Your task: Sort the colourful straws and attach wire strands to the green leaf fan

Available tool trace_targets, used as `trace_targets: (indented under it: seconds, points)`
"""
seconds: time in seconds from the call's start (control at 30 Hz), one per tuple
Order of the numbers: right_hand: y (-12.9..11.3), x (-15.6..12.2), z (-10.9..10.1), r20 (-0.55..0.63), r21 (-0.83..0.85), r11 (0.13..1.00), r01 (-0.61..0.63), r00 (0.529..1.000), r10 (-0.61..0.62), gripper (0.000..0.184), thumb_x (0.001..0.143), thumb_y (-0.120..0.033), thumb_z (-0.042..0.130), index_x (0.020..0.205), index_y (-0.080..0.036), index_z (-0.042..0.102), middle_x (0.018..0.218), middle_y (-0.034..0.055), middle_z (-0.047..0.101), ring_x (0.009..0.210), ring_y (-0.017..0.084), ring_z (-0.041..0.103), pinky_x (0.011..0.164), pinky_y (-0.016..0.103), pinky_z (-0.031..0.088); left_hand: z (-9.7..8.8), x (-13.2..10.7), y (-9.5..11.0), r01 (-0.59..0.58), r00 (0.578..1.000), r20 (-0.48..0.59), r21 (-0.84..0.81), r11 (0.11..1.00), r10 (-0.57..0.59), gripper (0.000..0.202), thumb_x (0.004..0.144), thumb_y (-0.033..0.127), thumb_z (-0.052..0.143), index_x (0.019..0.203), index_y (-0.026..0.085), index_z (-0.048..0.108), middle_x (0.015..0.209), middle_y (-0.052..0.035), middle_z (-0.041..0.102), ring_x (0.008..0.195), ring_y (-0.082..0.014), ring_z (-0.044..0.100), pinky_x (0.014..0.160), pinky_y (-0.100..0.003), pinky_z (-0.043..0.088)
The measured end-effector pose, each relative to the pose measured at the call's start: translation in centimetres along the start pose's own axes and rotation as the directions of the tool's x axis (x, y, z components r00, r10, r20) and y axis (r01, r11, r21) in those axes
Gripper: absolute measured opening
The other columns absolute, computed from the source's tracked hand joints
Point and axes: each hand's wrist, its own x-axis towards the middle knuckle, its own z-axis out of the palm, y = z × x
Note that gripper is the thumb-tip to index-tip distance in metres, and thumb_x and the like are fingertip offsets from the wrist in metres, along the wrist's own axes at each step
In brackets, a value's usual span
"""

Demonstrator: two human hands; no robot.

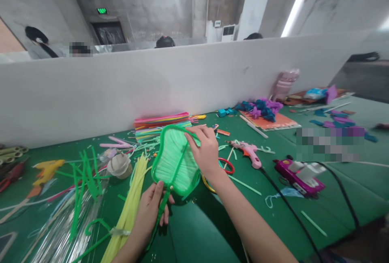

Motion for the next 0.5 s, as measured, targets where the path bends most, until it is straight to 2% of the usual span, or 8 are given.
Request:
trace_targets:
  seconds: [0.07,0.17,0.27,0.33,0.4,0.47,0.5]
  points:
    - [0.2,0.2,-0.1,0.129,0.035,0.999,0.001,0.992,-0.005,0.019,0.093,-0.029,0.053,0.1,-0.022,0.07,0.093,0.0058,0.069,0.089,0.021,0.061,0.085,0.033,0.045,0.1,0.0,0.1,0.01,1.0,0.002,-0.007,1.0,-0.01,0.047,0.085,0.061,0.048,0.075,0.016,0.052,0.071,-0.0033,0.068,0.03,-0.0059,0.05,0.027,-0.015,0.03]
    - [0.0,0.1,-0.2,0.357,0.088,0.996,-0.014,0.934,-0.019,0.014,0.089,-0.027,0.059,0.094,-0.022,0.071,0.083,0.0021,0.072,0.078,0.018,0.062,0.076,0.03,0.045,0.0,0.1,0.1,0.011,1.0,-0.01,-0.004,1.0,-0.011,0.047,0.085,0.061,0.048,0.074,0.015,0.052,0.069,-0.0033,0.068,0.029,-0.006,0.05,0.026,-0.015,0.029]
    - [-0.7,-0.3,-0.9,0.471,0.146,0.986,-0.077,0.882,-0.001,0.014,0.087,-0.03,0.061,0.083,-0.021,0.072,0.074,0.0006,0.071,0.068,0.016,0.061,0.066,0.028,0.044,-0.1,0.1,0.1,0.005,0.999,-0.041,-0.004,1.0,-0.005,0.047,0.085,0.061,0.047,0.075,0.015,0.053,0.069,-0.003,0.068,0.029,-0.0056,0.049,0.026,-0.015,0.029]
    - [-1.1,-0.2,-1.6,0.433,0.17,0.975,-0.144,0.9,0.057,0.021,0.089,-0.034,0.058,0.08,-0.02,0.071,0.066,0.0001,0.068,0.059,0.015,0.058,0.06,0.027,0.043,-0.2,0.2,0.2,-0.001,0.998,-0.06,-0.008,1.0,0.001,0.047,0.085,0.061,0.048,0.075,0.015,0.053,0.07,-0.003,0.068,0.029,-0.0051,0.049,0.027,-0.015,0.029]
    - [-1.2,0.4,-2.3,0.255,0.144,0.98,-0.137,0.962,0.097,0.025,0.092,-0.037,0.054,0.087,-0.019,0.07,0.07,0.0019,0.068,0.061,0.016,0.058,0.062,0.028,0.045,-0.3,0.2,0.3,-0.012,0.997,-0.07,-0.006,1.0,0.012,0.048,0.084,0.062,0.049,0.075,0.015,0.053,0.071,-0.0029,0.068,0.03,-0.0052,0.049,0.026,-0.015,0.029]
    - [-0.9,1.3,-2.4,0.073,0.039,0.999,-0.023,0.997,0.02,0.026,0.093,-0.037,0.053,0.101,-0.018,0.069,0.091,0.006,0.07,0.081,0.02,0.06,0.076,0.032,0.048,-0.3,0.1,0.4,-0.01,0.997,-0.078,-0.003,1.0,0.01,0.048,0.082,0.063,0.05,0.074,0.015,0.053,0.069,-0.0025,0.067,0.03,-0.0061,0.05,0.027,-0.016,0.029]
    - [-0.7,1.9,-2.3,0.052,-0.032,0.998,0.057,0.997,-0.055,0.027,0.093,-0.035,0.052,0.11,-0.019,0.066,0.103,0.0075,0.069,0.093,0.022,0.059,0.084,0.035,0.047,-0.3,-0.1,0.4,0.003,0.997,-0.083,0.001,1.0,-0.002,0.049,0.081,0.064,0.05,0.074,0.016,0.053,0.065,-0.0019,0.066,0.03,-0.0068,0.049,0.027,-0.016,0.029]
